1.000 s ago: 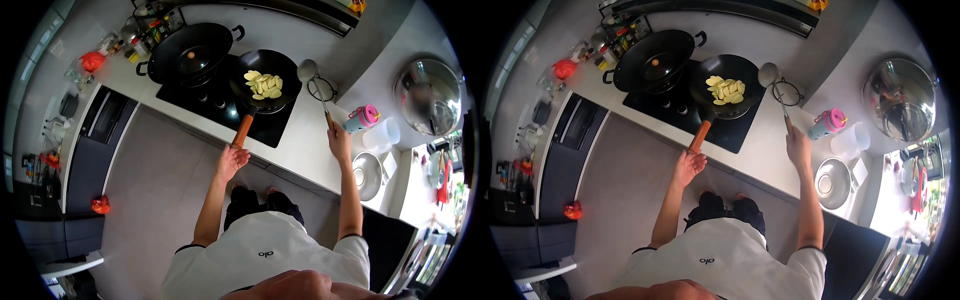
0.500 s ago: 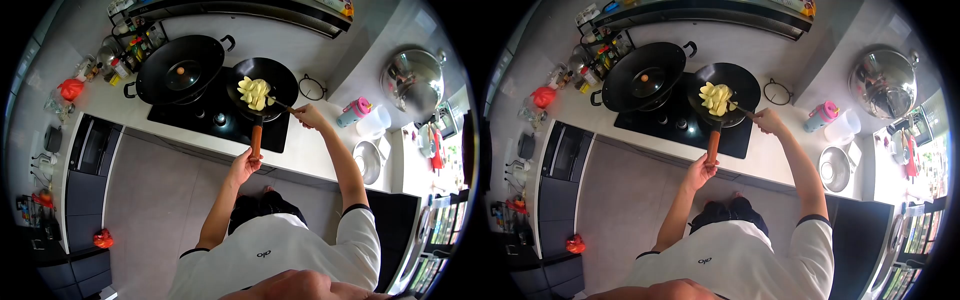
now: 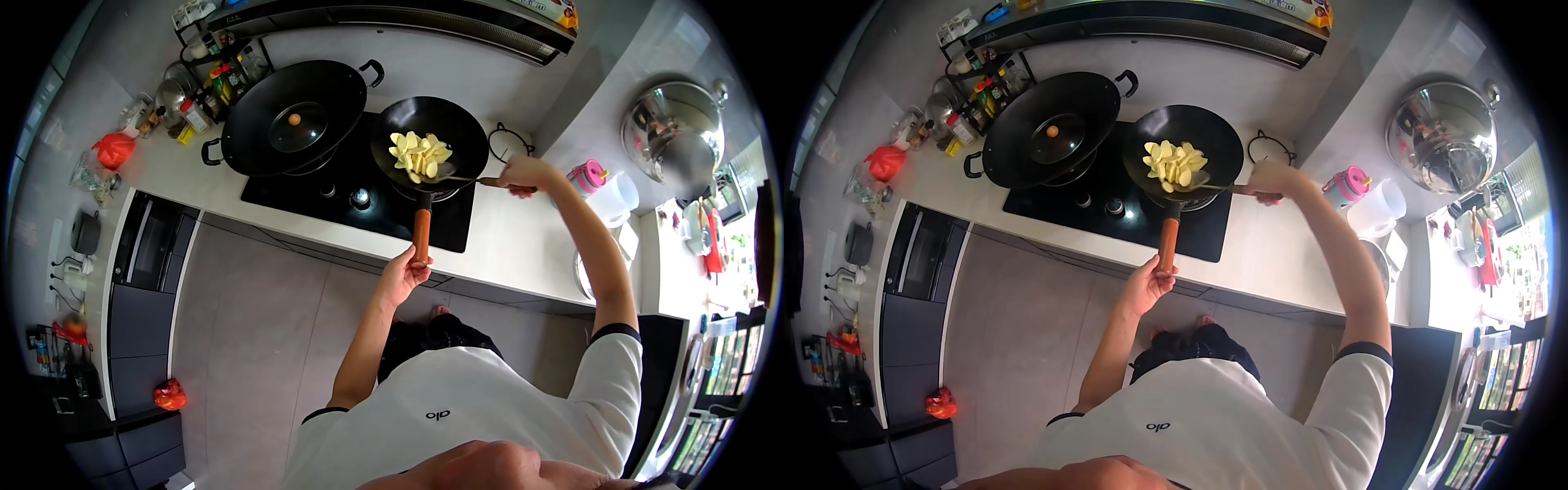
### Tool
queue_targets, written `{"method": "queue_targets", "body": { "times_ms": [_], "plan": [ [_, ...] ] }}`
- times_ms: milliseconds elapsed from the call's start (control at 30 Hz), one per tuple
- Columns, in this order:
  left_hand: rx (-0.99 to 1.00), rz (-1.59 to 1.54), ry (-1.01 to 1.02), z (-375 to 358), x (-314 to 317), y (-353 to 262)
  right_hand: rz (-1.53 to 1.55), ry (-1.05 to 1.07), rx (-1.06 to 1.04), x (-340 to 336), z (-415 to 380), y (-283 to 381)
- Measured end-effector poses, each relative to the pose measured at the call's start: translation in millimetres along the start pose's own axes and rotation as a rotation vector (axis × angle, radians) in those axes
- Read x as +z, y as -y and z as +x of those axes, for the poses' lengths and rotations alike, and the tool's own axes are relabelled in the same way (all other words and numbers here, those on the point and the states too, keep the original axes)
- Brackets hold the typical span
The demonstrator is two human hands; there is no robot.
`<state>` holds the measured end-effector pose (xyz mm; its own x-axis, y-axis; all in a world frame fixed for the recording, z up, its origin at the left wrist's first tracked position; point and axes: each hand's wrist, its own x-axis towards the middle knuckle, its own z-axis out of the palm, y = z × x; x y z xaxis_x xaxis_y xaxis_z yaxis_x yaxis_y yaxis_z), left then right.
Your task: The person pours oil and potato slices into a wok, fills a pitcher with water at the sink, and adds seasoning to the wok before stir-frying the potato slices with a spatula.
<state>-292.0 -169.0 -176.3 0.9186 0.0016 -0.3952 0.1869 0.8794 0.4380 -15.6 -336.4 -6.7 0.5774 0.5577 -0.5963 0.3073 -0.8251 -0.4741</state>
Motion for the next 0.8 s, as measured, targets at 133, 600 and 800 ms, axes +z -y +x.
{"method": "queue_targets", "body": {
  "times_ms": [133,600,800],
  "plan": [
    [0.012,-0.005,0.019,1.2,-2.3,3.1,0.556,-0.068,-0.037,63.1,44.3,-12.5],
    [-0.010,0.041,-0.035,0.4,-3.8,3.4,1.516,0.001,-0.008,117.0,-33.0,-71.7],
    [-0.052,0.068,-0.061,-8.8,-6.5,2.6,1.434,-0.028,0.019,117.2,-73.6,-59.3]
  ]
}}
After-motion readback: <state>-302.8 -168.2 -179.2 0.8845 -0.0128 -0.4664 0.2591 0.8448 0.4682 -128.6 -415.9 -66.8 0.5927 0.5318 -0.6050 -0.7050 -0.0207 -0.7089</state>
